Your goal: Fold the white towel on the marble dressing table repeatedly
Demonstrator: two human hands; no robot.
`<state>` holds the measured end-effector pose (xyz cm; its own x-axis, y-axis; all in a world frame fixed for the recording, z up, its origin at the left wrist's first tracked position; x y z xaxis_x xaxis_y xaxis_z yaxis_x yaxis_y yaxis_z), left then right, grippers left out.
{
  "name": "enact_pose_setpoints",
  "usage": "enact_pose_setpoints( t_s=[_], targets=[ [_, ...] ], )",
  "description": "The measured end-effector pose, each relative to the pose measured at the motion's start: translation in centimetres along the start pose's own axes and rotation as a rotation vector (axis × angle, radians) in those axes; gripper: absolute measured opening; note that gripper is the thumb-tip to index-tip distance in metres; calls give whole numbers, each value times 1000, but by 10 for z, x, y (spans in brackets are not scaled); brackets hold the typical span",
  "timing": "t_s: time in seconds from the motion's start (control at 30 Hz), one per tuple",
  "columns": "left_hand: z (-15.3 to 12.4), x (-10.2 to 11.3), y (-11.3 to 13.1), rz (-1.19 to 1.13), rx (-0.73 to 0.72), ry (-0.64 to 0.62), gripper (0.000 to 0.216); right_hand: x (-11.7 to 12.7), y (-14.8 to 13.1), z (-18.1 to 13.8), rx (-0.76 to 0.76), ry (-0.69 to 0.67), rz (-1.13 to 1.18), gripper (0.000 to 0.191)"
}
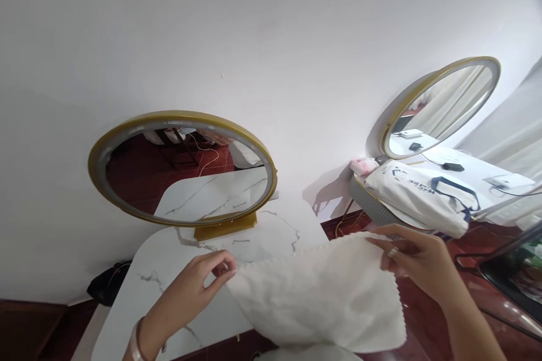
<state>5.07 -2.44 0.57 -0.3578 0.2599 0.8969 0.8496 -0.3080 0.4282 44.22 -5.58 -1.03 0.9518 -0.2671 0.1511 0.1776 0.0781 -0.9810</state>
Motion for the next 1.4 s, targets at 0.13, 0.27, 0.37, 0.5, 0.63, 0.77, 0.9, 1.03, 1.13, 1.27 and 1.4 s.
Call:
enact_pose_setpoints(
  t_s=[0.13,0.27,0.37,0.5,0.63,0.77,0.9,1.03,1.13,1.27,1.4],
  targets=[
    [42,-34,-23,4,69,-1,21,-28,54,46,-48,-174,-18,18],
    [98,-79,-57,67,110,75,27,-70,127,97,-104,-277,-93,4],
    [133,-108,-78,139,183,127,34,-101,169,132,-133,-296,-135,6],
    [156,-139,-88,208,327,189,39,-127,203,165,-138,-289,-164,7],
    [150,-178,-81,275,370,182,47,-137,225,163,-93,-229,-159,31],
    [140,-211,-77,402,263,222,48,-157,240,117,83,-245,-246,46],
    [156,-222,-86,462,246,248,49,-190,254,76,160,-330,-618,50],
    [188,-221,-90,480,275,258,59,-204,261,90,92,-316,-813,54],
    [214,-217,-93,516,301,249,63,-210,261,124,97,-288,-838,52],
    [247,-211,-104,519,335,271,61,-228,263,173,151,-351,-853,55],
    [260,-208,-112,478,387,310,56,-242,267,200,169,-393,-870,56]
  ],
)
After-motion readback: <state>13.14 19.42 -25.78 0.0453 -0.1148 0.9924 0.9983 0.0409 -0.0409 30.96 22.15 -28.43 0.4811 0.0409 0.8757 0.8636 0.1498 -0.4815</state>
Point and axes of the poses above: each hand's wrist, its own z-axis towards the middle knuckle, its own x-axis out of the back of the hand, y = z × x, the point moved 4 cm from there along z, towards the middle knuckle, and after that the axes turned 12 degrees about z, right-handed, at the moved point
